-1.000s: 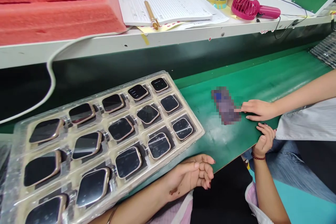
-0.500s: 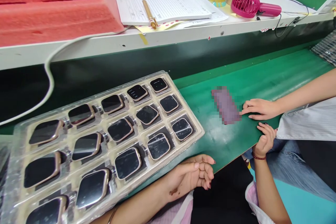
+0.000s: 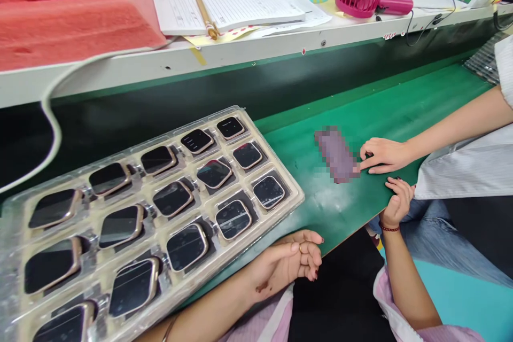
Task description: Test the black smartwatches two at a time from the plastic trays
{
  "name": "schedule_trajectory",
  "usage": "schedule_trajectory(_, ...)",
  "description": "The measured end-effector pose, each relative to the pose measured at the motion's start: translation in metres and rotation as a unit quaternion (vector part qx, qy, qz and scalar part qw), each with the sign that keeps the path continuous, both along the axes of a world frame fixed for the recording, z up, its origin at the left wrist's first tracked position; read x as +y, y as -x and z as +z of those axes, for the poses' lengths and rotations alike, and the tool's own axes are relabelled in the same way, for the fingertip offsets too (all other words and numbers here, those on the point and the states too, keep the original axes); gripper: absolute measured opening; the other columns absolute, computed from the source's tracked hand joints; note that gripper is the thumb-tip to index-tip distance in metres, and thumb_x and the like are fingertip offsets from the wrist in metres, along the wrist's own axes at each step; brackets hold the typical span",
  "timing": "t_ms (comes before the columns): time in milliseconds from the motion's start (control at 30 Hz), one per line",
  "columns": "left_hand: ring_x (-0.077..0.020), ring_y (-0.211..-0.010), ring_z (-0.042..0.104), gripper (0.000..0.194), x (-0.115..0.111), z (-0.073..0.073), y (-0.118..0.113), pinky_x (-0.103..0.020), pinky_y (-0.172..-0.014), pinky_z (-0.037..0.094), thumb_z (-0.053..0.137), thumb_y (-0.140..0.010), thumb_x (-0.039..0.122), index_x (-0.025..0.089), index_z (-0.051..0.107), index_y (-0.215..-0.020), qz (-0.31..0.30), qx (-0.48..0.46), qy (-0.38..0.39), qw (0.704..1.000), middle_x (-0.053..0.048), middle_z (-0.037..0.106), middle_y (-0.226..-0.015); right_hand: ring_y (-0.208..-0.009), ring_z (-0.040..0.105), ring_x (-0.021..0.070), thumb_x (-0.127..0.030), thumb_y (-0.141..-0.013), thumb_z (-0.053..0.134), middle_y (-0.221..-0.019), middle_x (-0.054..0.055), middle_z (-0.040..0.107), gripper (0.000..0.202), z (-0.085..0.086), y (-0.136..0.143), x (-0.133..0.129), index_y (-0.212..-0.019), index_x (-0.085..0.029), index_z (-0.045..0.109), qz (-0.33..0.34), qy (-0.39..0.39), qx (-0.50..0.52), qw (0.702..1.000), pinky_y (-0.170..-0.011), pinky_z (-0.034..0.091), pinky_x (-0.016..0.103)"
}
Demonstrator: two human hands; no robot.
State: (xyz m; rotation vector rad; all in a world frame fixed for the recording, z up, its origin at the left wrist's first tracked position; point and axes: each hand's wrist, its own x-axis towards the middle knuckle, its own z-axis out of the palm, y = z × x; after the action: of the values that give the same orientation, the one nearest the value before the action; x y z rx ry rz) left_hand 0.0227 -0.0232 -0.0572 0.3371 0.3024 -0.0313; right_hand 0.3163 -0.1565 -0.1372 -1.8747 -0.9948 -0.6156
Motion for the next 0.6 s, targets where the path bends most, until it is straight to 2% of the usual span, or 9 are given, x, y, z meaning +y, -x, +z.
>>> schedule_trajectory(67,-0.0166,-0.076,0.064,0.037,-0.0006,0.0001,0.0003,-0.027,-0.072,0.048,0.068,-0.079,0.036,0.012,0.065,-0.108,-0.001,-0.002,-0.002,1.0,-0.009,0.065,-0.088,-0.108,0.057,0.0294,-0.028,-0.091,0.025,-0.101,0.007,0.065,0.042,0.0011,-0.0002,0.0008,-0.096,-0.019,0.066,-0.006,-0.002,0.001,1.0,-0.103,0.027,0.059)
schedule_trajectory(200,-0.017,-0.077,0.064,0.037,-0.0009,0.0007,0.0006,-0.027,-0.073,0.048,0.067,-0.08,0.035,0.012,0.065,-0.109,-0.006,-0.007,-0.002,1.0,-0.009,0.066,-0.088,-0.106,0.058,0.0305,-0.026,-0.091,0.014,-0.093,0.014,0.064,0.057,0.0033,-0.0021,0.0011,-0.086,-0.005,0.066,-0.002,0.005,-0.027,1.0,-0.097,0.027,0.055)
schedule_trajectory(267,-0.0173,-0.078,0.064,0.037,-0.0012,0.0001,0.0008,-0.027,-0.073,0.048,0.067,-0.081,0.035,0.012,0.065,-0.109,-0.01,-0.01,-0.005,1.0,-0.01,0.066,-0.089,-0.105,0.058,0.0324,-0.025,-0.091,0.012,-0.091,0.016,0.064,0.058,0.0043,-0.0025,0.0008,-0.084,-0.002,0.066,0.0,0.01,-0.032,0.999,-0.095,0.028,0.056)
schedule_trajectory(333,-0.0176,-0.079,0.064,0.036,-0.0019,-0.001,0.0009,-0.028,-0.074,0.048,0.066,-0.081,0.034,0.012,0.065,-0.109,-0.01,-0.011,-0.011,1.0,-0.01,0.066,-0.089,-0.105,0.058,0.0329,-0.027,-0.091,0.017,-0.093,0.016,0.065,0.054,0.005,-0.0019,0.0005,-0.086,-0.005,0.066,0.002,0.011,-0.022,1.0,-0.096,0.027,0.057)
schedule_trajectory(467,-0.0182,-0.08,0.064,0.034,-0.0041,-0.0035,0.0004,-0.029,-0.075,0.048,0.066,-0.081,0.032,0.012,0.065,-0.109,-0.011,-0.017,-0.024,1.0,-0.011,0.067,-0.09,-0.109,0.056,0.0301,-0.029,-0.092,0.03,-0.102,0.009,0.066,0.037,0.0052,0.0013,-0.0017,-0.09,-0.017,0.065,0.012,0.001,0.023,1.0,-0.104,0.023,0.059)
schedule_trajectory(600,-0.0192,-0.083,0.064,0.037,-0.0048,-0.0052,-0.0019,-0.03,-0.078,0.048,0.066,-0.081,0.033,0.011,0.064,-0.111,-0.022,-0.029,-0.052,0.998,-0.012,0.066,-0.092,-0.114,0.054,0.0302,-0.027,-0.092,0.036,-0.104,0.009,0.067,0.03,0.003,0.0004,-0.0074,-0.09,-0.02,0.065,0.036,0.01,0.038,0.999,-0.109,0.019,0.058)
